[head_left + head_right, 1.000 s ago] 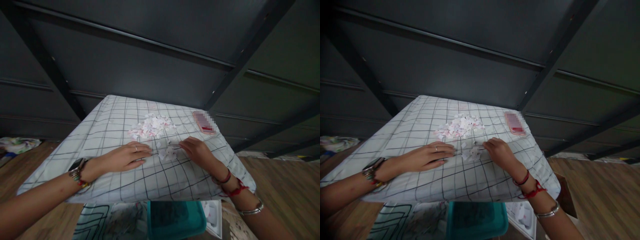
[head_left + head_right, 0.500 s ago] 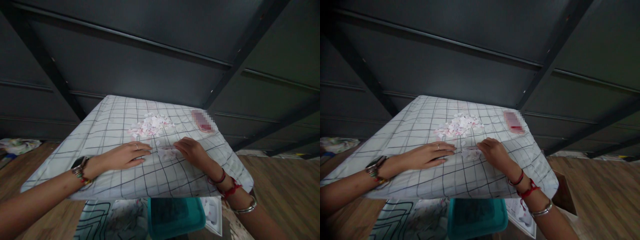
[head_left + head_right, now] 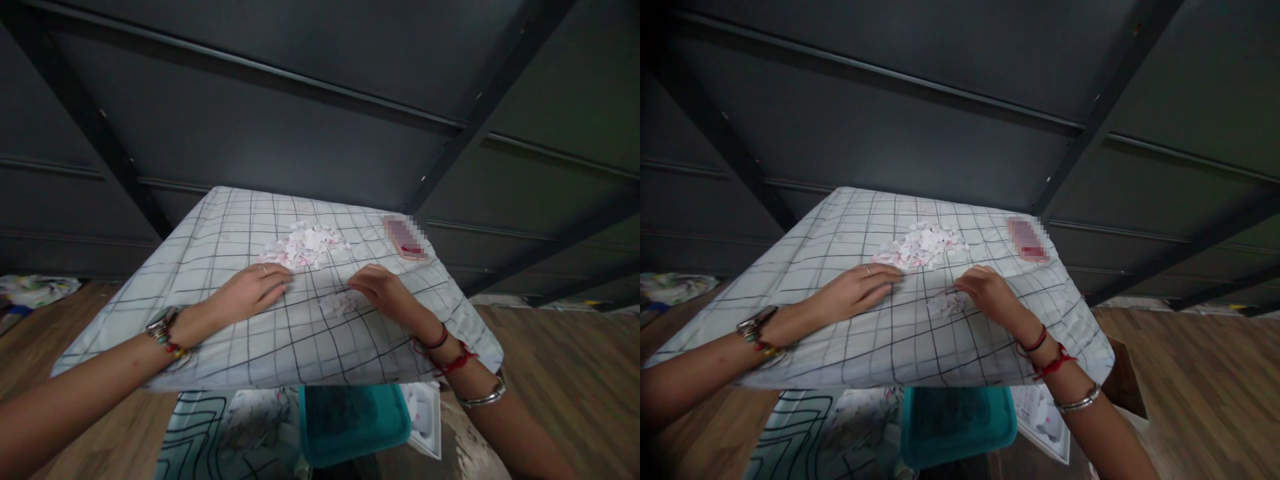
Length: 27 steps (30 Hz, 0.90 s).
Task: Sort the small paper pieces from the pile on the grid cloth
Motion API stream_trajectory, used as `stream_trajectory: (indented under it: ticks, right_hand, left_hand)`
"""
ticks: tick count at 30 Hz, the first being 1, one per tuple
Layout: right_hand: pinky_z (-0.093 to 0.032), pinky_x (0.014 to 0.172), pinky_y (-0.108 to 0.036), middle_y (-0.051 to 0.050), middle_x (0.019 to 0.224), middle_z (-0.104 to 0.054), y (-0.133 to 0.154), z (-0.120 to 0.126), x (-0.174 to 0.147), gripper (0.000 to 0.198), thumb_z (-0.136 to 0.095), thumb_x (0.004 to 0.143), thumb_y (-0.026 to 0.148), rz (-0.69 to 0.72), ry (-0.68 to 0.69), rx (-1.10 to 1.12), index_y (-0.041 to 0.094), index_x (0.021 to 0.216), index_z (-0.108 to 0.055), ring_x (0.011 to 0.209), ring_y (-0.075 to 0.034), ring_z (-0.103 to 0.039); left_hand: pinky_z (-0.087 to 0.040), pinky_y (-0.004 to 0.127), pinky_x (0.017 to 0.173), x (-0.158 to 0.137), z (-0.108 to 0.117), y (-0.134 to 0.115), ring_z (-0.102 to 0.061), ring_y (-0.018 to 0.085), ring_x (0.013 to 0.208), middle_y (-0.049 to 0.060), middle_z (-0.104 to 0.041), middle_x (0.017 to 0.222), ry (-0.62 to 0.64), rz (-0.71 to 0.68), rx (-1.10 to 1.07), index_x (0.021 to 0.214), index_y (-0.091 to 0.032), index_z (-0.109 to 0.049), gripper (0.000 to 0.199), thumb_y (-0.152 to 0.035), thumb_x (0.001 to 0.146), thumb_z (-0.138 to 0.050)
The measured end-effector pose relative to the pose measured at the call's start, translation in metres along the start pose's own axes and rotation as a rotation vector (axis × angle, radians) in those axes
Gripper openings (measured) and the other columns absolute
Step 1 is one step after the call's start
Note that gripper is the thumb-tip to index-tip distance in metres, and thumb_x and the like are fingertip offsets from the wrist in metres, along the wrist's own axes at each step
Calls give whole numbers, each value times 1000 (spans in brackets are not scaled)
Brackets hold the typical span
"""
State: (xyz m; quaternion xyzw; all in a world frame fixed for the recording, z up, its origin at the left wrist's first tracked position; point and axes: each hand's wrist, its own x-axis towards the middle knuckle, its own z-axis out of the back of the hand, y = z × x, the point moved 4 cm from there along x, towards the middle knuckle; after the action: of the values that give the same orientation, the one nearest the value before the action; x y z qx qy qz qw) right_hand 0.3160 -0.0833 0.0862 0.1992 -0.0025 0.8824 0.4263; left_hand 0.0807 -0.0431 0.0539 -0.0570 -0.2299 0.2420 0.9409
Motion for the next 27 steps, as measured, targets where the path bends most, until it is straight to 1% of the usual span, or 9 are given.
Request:
stream_trajectory:
  ticks: [4,6,8,11,16,19,21,23,27]
  right_hand:
    - [-42,71,-28,-5,79,-63,-4,16,-13,17,-46,86,20,-104,-104,-36,16,85,-62,76,-15,-55]
    - [-42,69,-28,-7,79,-63,-8,16,-21,18,-45,86,19,-207,-102,-110,15,85,-62,75,-16,-55]
    - [-42,68,-28,-7,77,-62,-8,12,-30,18,-44,86,18,-268,-65,-162,15,84,-62,74,-17,-56]
    - [-42,67,-27,-7,77,-62,6,2,-36,18,-44,86,18,-248,-23,-160,15,84,-62,77,-16,-56]
    - [-41,67,-24,-6,79,-62,37,-7,-22,19,-41,87,19,-160,7,-93,16,86,-60,77,-15,-55]
    - [-38,62,-24,-6,78,-62,35,-3,-17,19,-41,87,19,-259,-2,-142,15,87,-60,73,-15,-56]
    - [-37,59,-25,-7,77,-62,28,0,-19,19,-41,86,20,-362,-4,-219,14,88,-59,69,-16,-56]
    - [-35,57,-25,-7,76,-63,25,0,-22,19,-41,86,20,-413,24,-269,14,88,-59,68,-16,-56]
    - [-35,58,-25,-7,78,-63,38,-10,-21,21,-38,88,20,-389,82,-257,14,89,-58,70,-16,-56]
  left_hand:
    - [-44,33,89,-1,-2,-2,-54,17,99,8,-58,107,29,-24,6,106,-15,-57,28,-27,91,-37]
    - [-44,32,89,-1,-3,-3,-54,17,99,8,-58,106,38,-34,6,105,-15,-58,28,-27,91,-37]
    - [-44,31,88,-1,-4,-3,-55,16,98,7,-59,106,46,-52,4,104,-16,-58,27,-27,91,-37]
    - [-44,31,87,-1,-6,-4,-56,16,96,6,-59,106,64,-80,25,103,-17,-59,27,-28,91,-37]
    - [-44,31,86,0,-8,-8,-56,16,96,7,-60,105,76,-101,124,103,-17,-59,27,-27,91,-36]
    - [-44,32,88,-2,-8,-11,-55,17,97,7,-58,108,119,-103,175,105,-17,-57,27,-28,91,-37]
    - [-43,32,90,-5,-6,-12,-53,18,101,8,-56,113,168,-113,183,111,-17,-54,30,-32,90,-39]
    - [-40,33,93,-12,-2,-13,-50,19,107,9,-50,122,223,-136,177,120,-19,-48,36,-36,89,-42]
    - [-32,36,101,-34,11,-11,-35,23,123,10,-31,138,311,-158,135,133,-21,-31,52,-39,87,-47]
